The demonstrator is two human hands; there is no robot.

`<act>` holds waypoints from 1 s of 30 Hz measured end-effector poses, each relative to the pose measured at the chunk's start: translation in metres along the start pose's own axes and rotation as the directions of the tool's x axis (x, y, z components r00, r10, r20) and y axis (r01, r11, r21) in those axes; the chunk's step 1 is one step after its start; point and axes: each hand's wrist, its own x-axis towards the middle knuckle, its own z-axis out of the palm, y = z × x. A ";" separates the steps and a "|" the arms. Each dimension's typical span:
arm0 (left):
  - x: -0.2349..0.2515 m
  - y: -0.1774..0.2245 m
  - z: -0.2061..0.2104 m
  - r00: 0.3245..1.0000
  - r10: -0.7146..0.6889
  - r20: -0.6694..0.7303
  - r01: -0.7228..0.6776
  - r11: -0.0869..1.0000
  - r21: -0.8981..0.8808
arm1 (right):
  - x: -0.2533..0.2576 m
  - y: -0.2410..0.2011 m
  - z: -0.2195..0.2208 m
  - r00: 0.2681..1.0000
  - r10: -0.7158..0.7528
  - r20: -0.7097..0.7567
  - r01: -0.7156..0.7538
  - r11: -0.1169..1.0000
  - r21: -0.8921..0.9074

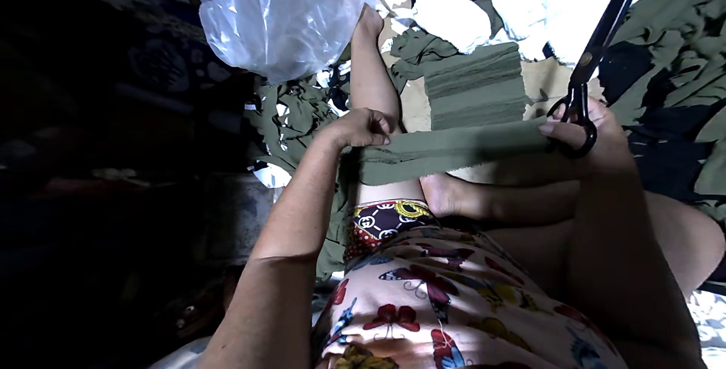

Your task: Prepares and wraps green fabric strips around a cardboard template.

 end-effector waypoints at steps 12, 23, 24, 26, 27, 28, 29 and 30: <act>0.022 0.015 0.009 0.973 0.169 0.159 -0.149 0.980 -0.134 | 0.000 0.007 -0.003 0.999 -0.033 0.025 0.031 0.997 0.069; -0.023 0.010 0.018 0.956 0.266 0.124 -0.197 0.895 -0.400 | 0.001 0.006 -0.001 0.999 -0.043 0.015 0.042 0.997 0.063; -0.023 0.011 0.023 0.959 0.246 0.138 -0.176 0.904 -0.391 | 0.000 0.006 -0.001 0.999 -0.046 0.015 0.045 0.997 0.062; -0.021 0.013 0.031 0.961 0.216 0.171 -0.144 0.923 -0.357 | 0.001 0.008 -0.002 0.997 -0.069 0.025 0.067 0.995 0.077; -0.020 0.014 0.034 0.961 0.209 0.179 -0.140 0.932 -0.336 | 0.001 0.008 -0.003 0.997 -0.073 0.030 0.071 0.994 0.080; -0.019 0.015 0.035 0.962 0.205 0.183 -0.142 0.941 -0.308 | 0.001 0.007 -0.003 0.997 -0.067 0.034 0.064 0.995 0.071; -0.018 0.016 0.037 0.962 0.204 0.183 -0.147 0.948 -0.282 | 0.000 0.004 -0.003 0.998 -0.052 0.033 0.050 0.997 0.053; -0.016 0.016 0.038 0.962 0.200 0.187 -0.148 0.955 -0.259 | -0.001 0.002 -0.002 0.999 -0.042 0.030 0.041 0.998 0.040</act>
